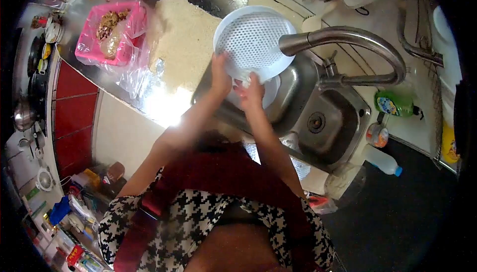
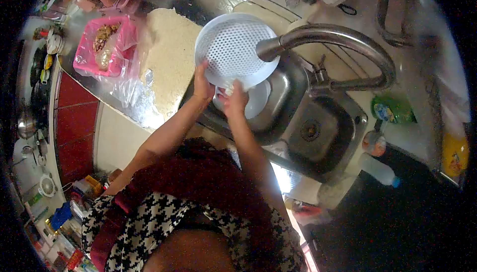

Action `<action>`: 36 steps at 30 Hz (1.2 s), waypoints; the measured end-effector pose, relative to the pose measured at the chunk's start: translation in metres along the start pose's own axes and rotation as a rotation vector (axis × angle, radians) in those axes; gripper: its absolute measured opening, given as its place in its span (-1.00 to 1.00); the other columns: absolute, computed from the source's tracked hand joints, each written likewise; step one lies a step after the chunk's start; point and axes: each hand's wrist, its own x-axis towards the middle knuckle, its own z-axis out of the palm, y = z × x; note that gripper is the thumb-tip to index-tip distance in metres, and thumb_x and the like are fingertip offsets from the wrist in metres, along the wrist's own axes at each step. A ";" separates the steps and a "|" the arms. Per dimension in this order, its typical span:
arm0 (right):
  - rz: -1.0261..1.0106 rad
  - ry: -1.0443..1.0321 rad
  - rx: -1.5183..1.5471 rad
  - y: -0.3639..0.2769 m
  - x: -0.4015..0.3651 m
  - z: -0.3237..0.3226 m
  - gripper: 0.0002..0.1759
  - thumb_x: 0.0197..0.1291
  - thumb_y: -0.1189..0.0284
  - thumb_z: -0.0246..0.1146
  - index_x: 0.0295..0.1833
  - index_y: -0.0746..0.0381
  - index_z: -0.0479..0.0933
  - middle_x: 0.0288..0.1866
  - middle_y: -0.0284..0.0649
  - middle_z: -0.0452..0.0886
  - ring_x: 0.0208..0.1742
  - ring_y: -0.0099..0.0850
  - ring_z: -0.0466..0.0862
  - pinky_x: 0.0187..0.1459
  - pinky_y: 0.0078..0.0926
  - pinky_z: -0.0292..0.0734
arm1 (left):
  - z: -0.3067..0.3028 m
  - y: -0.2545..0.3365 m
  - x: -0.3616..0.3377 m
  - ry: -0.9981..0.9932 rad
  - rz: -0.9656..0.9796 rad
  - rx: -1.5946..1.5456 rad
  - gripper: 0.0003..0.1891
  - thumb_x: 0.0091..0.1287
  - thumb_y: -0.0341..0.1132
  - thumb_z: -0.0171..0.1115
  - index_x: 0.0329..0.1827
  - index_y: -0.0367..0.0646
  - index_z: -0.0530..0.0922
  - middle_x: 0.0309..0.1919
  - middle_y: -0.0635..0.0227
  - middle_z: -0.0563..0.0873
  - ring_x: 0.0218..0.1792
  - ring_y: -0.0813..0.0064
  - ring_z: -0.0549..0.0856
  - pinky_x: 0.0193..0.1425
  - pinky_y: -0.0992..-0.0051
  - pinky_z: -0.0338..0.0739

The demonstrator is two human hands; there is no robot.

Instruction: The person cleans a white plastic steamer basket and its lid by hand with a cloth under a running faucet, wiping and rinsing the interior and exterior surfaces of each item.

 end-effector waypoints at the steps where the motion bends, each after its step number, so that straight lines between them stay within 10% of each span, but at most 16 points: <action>1: 0.000 -0.005 -0.002 -0.006 0.005 -0.004 -0.66 0.15 0.28 0.14 -0.01 0.24 0.40 -0.20 -0.09 0.58 -0.31 -0.22 0.68 -0.56 -0.34 0.55 | -0.004 0.000 0.004 -0.037 -0.067 -0.085 -0.60 0.19 -0.23 0.11 0.06 -0.18 0.35 -0.11 0.21 0.51 -0.05 0.37 0.49 0.02 0.23 0.41; 4: -0.337 0.012 -0.519 -0.045 0.023 -0.022 -0.60 0.11 0.41 0.15 0.08 0.27 0.37 -0.18 -0.11 0.58 -0.38 -0.21 0.66 -0.59 -0.40 0.55 | -0.015 0.011 -0.007 -0.154 -0.231 0.341 -0.41 0.25 -0.19 0.13 0.27 -0.27 0.21 0.19 0.16 0.42 0.14 0.29 0.48 0.13 0.21 0.45; 13: -1.026 0.225 -1.495 -0.143 0.018 -0.025 -0.59 0.01 0.23 0.20 -0.13 0.33 0.53 -0.26 0.04 0.64 -0.18 -0.30 0.68 -0.40 -0.36 0.56 | -0.011 0.012 0.010 -0.237 -0.453 0.332 -0.57 0.38 -0.31 -0.07 0.24 -0.36 0.22 0.07 0.08 0.51 0.00 0.18 0.60 -0.05 0.29 0.65; 17: -0.943 0.293 -1.189 -0.110 0.037 -0.032 -0.59 0.02 0.22 0.20 -0.10 0.30 0.52 -0.23 -0.06 0.64 -0.19 -0.32 0.66 -0.43 -0.29 0.54 | 0.018 -0.002 -0.023 -0.071 -0.324 0.119 -0.59 0.38 -0.40 -0.15 0.23 -0.47 0.17 0.12 -0.01 0.44 0.07 0.08 0.54 0.04 0.17 0.62; 19: -0.547 0.234 -0.560 -0.069 0.030 -0.019 -0.58 0.02 0.22 0.22 -0.04 0.23 0.49 -0.15 -0.20 0.61 -0.25 -0.38 0.63 -0.49 -0.31 0.51 | 0.016 -0.018 -0.025 -0.073 -0.276 0.060 -0.61 0.37 -0.43 -0.17 0.21 -0.47 0.17 0.13 -0.01 0.42 0.09 0.07 0.52 0.10 0.09 0.58; 21: -0.337 0.075 -0.569 -0.033 0.051 -0.032 -0.46 0.06 0.24 0.24 0.16 0.19 0.37 0.08 -0.26 0.51 -0.07 -0.33 0.56 -0.35 -0.29 0.54 | 0.021 -0.015 -0.028 -0.023 -0.255 0.029 -0.63 0.34 -0.46 -0.15 0.20 -0.42 0.21 0.09 0.04 0.46 0.05 0.12 0.55 0.10 0.13 0.57; 28: 0.020 -0.224 -0.546 -0.025 0.017 -0.017 -0.52 0.05 0.30 0.24 0.12 0.12 0.36 -0.09 -0.30 0.55 -0.19 -0.44 0.57 -0.49 -0.55 0.50 | -0.007 -0.008 -0.008 -0.035 -0.220 0.194 -0.64 0.29 -0.48 -0.04 0.17 -0.30 0.31 0.01 0.18 0.53 -0.04 0.29 0.57 -0.03 0.32 0.52; 36: -0.258 -0.214 -0.560 -0.070 0.030 -0.015 -0.36 0.00 0.40 0.24 0.24 0.22 0.24 -0.01 -0.23 0.53 -0.11 -0.36 0.59 -0.34 -0.36 0.57 | 0.004 0.045 -0.006 0.020 0.634 0.827 -0.66 0.24 -0.44 0.07 0.08 -0.29 0.36 -0.03 0.15 0.57 -0.03 0.35 0.56 0.09 0.43 0.42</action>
